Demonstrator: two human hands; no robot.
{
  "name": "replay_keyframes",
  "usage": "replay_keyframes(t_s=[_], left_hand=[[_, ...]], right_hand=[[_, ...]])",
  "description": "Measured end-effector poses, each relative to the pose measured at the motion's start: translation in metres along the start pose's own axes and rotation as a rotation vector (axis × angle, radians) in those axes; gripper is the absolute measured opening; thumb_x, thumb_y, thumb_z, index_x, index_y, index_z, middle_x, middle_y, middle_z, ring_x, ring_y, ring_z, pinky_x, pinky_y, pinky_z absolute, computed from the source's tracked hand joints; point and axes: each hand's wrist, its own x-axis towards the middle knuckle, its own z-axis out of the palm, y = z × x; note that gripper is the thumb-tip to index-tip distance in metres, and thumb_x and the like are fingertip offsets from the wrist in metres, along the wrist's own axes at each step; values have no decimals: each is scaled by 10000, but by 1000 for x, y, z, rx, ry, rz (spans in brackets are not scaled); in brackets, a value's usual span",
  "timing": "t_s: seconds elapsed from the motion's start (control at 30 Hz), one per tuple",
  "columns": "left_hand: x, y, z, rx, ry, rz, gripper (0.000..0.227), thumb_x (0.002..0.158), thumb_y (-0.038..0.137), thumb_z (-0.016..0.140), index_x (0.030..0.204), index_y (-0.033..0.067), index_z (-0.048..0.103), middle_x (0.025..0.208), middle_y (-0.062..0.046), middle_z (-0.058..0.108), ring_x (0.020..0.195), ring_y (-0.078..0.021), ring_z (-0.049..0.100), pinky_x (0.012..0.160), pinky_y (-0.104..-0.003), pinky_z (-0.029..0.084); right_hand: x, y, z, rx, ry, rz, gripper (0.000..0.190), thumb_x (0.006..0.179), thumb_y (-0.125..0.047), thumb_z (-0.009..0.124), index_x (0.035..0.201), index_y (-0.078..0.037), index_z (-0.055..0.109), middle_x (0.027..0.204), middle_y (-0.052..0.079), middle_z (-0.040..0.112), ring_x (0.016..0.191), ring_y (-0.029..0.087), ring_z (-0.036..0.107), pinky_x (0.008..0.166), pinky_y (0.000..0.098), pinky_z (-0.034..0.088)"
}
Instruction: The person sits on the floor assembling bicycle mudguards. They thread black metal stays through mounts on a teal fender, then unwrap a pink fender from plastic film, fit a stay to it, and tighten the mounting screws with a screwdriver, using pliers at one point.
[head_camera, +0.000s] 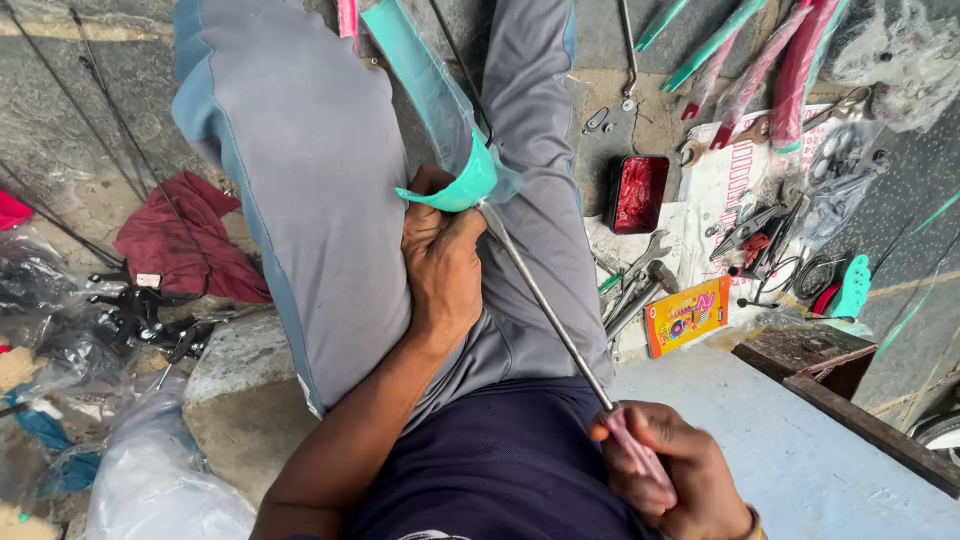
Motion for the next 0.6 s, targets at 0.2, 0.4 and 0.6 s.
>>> replay_keyframes(t_s=[0.2, 0.4, 0.6], left_hand=[[-3, 1, 5, -18, 58, -13, 217, 857, -110, 501, 961, 58, 592, 901, 53, 537, 830, -56, 444, 800, -218, 379], [-1, 1, 3, 58, 32, 27, 179, 911, -104, 506, 953, 55, 576, 906, 58, 505, 833, -51, 412, 803, -214, 362], [4, -2, 3, -71, 8, -1, 201, 905, -105, 514, 991, 61, 586, 905, 71, 502, 811, -34, 397, 768, -206, 349]], right_hand=[[-12, 1, 8, -103, 102, 17, 250, 852, -129, 778, 993, 70, 722, 713, 116, 678, 479, 95, 521, 407, 236, 419], [-18, 3, 19, -303, 328, -56, 299, 907, -199, 714, 1022, 77, 728, 649, 131, 644, 444, 106, 474, 401, 235, 363], [3, -3, -3, 544, -192, 297, 266, 903, -123, 730, 1030, 107, 687, 739, 130, 647, 396, 111, 491, 334, 236, 360]])
